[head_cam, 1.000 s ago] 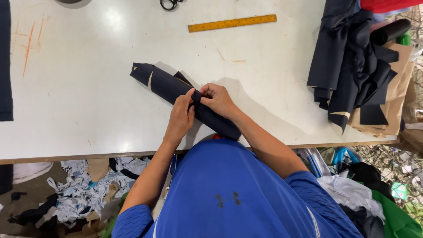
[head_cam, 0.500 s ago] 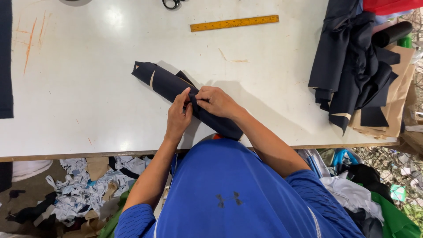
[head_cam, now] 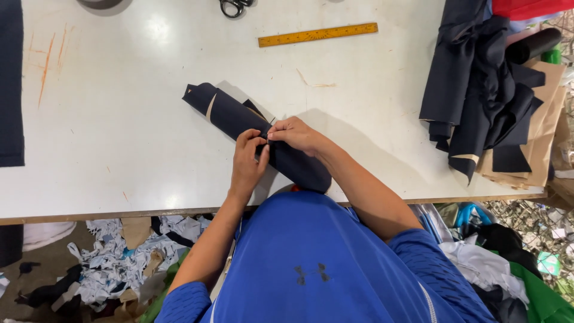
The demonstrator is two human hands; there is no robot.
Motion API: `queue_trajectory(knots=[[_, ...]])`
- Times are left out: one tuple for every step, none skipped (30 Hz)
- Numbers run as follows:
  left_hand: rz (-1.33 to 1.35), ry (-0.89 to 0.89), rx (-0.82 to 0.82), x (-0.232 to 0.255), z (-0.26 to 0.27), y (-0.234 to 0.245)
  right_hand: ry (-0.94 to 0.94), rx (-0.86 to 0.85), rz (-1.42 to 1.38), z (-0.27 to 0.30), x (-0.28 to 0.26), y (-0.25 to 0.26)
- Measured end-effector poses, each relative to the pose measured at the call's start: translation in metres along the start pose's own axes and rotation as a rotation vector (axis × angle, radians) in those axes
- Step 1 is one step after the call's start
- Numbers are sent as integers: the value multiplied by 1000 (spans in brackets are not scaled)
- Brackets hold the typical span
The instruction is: The person cuts a piece of dark fabric using shears, then folds and rolls the cut pieces. They also handle a paper pattern, unfolding it on the table.
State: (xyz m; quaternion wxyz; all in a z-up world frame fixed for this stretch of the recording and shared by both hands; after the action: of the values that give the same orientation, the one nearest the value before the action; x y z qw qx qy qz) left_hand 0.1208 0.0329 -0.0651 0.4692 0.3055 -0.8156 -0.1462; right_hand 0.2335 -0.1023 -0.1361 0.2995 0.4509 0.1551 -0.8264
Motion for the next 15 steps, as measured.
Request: queue_trajectory(knots=[[-1,4,-4,0,3,-4,-4,-3,-4,0,0,-1],[-50,-6,11,0,6,-6,-10,-4,-16,0,1,-1],[-98,-17,27,-1,9,-9,-15,-3,-27,0,1,-2],[-98,-14,23,-9,11,-13,-18,-5,-30,0,1,-3],[-135,-22,33,-15,12,-18,-17,-10,-20,1,1,-3],[-173,-29,43,-21,13,-22,-16,-16,-10,2,0,-3],[-173,-30,45,-15,10,-19,-15,-17,-8,2,-1,-3],[-199,14,-1,-13,8,-18,-18,-14,-10,3,-1,-2],[-224,58,-49,-10,5,-17,-22,-10,-13,4,-2,-2],[-224,57,-49,-14,6,-16,-21,-9,-12,2,-2,0],[-135,102,-64,-21,9,-16,-19,-14,-9,1,0,-1],[-46,147,-79,-28,12,-16,-17,-19,-5,0,1,-1],[-49,146,-78,-30,13,-14,-14,-21,-6,-2,3,0],[-155,91,-115,-29,13,-14,-10,-18,6,-5,5,0],[-258,34,-154,-28,13,-15,-9,-12,16,-6,7,2]])
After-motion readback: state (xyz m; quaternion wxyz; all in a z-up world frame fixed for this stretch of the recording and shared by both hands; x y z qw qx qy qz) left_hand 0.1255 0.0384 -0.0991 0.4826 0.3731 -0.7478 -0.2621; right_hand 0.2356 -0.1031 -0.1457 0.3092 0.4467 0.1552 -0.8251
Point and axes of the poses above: each hand's wrist, its own z-axis away from the middle knuckle, its own y-axis out of the back of the hand, x = y × z, the point moved 6 cm from there along -z, towards the middle knuckle, and after that the axes turned 4 degrees about -y, right-handed, at the moved point
